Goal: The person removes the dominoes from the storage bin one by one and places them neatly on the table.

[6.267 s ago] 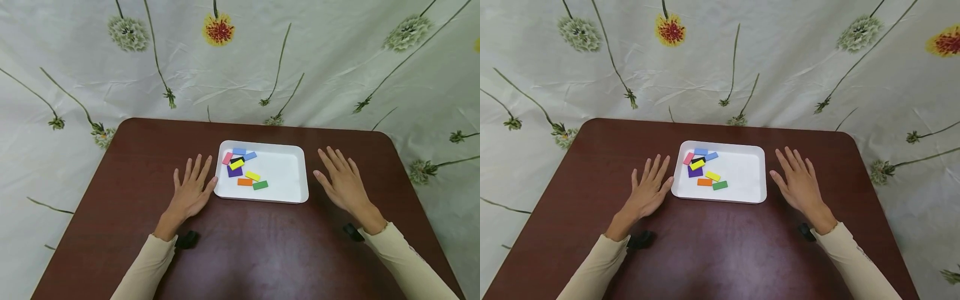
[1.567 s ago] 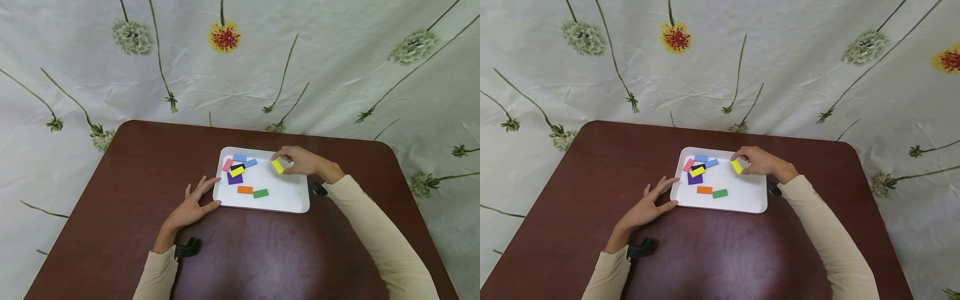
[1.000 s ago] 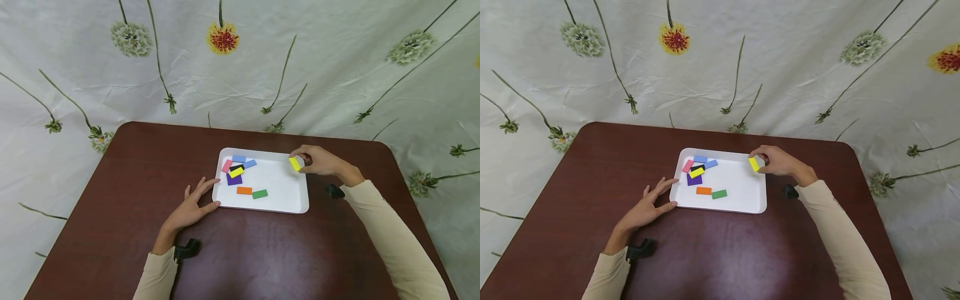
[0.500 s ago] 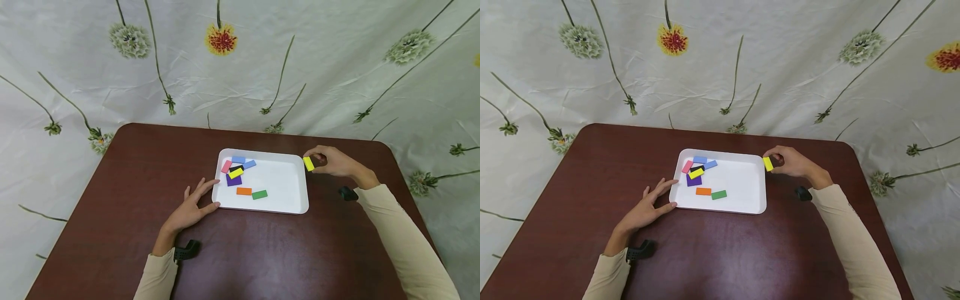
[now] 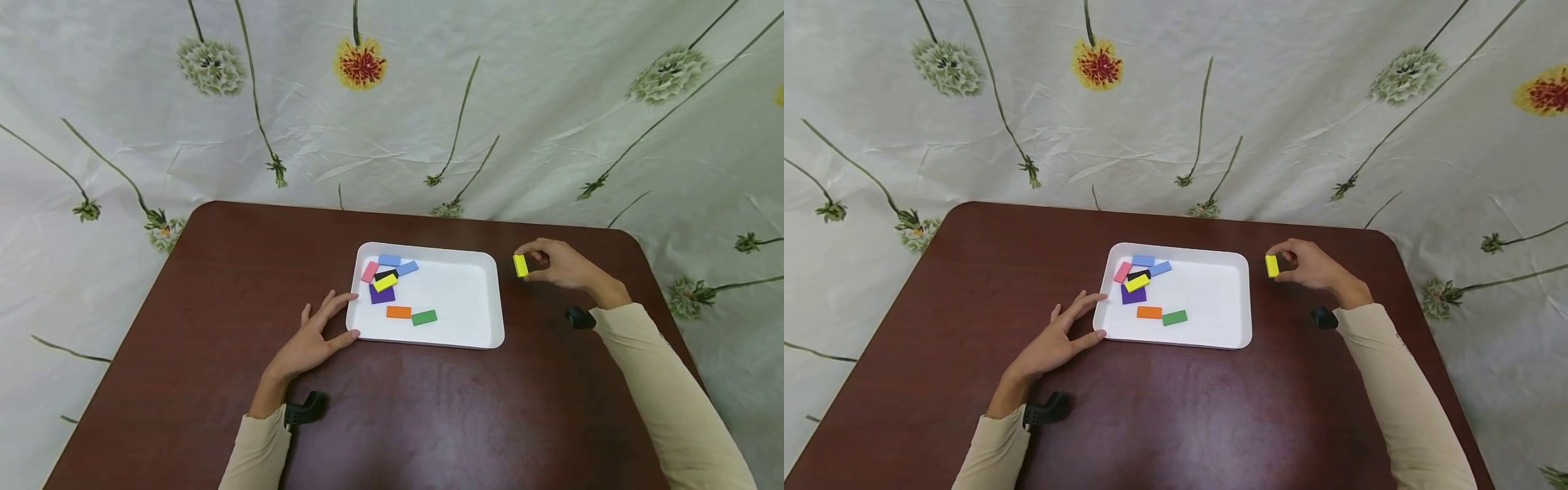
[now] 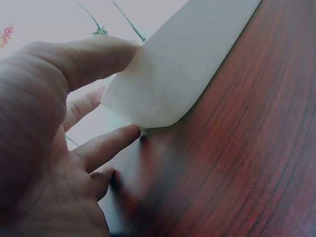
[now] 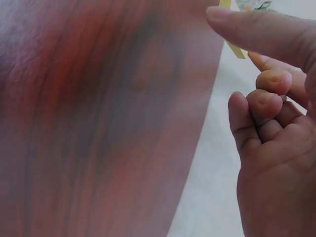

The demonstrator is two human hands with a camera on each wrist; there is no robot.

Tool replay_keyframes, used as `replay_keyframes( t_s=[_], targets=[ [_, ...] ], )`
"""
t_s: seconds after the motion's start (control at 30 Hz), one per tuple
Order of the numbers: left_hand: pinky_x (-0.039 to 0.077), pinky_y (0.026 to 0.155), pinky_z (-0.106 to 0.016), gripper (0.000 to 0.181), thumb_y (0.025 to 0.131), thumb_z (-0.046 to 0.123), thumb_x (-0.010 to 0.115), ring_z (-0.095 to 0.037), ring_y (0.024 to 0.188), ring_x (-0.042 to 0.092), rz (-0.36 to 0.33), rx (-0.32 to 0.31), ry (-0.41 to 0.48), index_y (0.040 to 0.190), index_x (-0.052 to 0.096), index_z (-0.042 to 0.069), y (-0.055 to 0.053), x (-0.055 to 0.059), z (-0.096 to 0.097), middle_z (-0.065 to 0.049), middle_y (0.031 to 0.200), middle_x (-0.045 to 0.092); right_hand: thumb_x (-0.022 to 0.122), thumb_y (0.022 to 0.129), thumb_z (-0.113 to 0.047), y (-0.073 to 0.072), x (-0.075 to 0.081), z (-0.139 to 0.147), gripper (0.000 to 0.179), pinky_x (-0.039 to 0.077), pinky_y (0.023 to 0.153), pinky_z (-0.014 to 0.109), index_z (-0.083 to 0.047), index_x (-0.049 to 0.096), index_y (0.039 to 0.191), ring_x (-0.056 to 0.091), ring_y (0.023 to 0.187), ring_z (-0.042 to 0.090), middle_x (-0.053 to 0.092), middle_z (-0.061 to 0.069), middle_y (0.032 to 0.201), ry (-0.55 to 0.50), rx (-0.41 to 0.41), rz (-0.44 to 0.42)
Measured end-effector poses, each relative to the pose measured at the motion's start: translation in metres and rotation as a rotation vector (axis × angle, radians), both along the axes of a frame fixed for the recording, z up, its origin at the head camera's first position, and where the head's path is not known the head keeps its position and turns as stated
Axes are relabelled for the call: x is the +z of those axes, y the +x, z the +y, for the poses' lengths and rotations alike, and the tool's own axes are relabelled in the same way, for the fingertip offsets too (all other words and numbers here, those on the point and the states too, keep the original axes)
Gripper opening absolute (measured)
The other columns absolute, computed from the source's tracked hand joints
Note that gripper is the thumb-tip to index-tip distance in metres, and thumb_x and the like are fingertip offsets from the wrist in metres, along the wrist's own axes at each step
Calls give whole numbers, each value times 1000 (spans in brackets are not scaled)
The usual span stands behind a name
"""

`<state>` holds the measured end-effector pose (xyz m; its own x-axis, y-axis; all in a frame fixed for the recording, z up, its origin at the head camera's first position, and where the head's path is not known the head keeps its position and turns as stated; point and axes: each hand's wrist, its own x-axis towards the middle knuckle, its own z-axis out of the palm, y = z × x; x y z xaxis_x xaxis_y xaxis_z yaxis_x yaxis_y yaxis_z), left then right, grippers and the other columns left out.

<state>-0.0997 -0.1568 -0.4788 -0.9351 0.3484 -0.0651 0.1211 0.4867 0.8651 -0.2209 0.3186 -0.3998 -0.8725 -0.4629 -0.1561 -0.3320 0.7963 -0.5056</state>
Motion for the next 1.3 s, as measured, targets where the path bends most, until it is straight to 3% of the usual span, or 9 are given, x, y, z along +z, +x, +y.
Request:
replay_keyframes(
  t_s=[0.63,1.3],
  targets=[
    [-14,115,-68,65,91,33,75,-36,156,7,3,16,8,147,44,28,1,-1,1,-11,158,39,79,84,-4,0,-30,18,41,34,71,34,5,64,121,38,75,18,37,2,80,3,-87,-56],
    [-12,116,-67,64,91,36,75,-34,156,8,13,16,13,147,44,30,0,-4,-1,-9,158,39,77,86,-5,0,-41,24,45,34,68,29,7,60,126,38,73,15,38,4,83,-23,-109,-133]
  ],
)
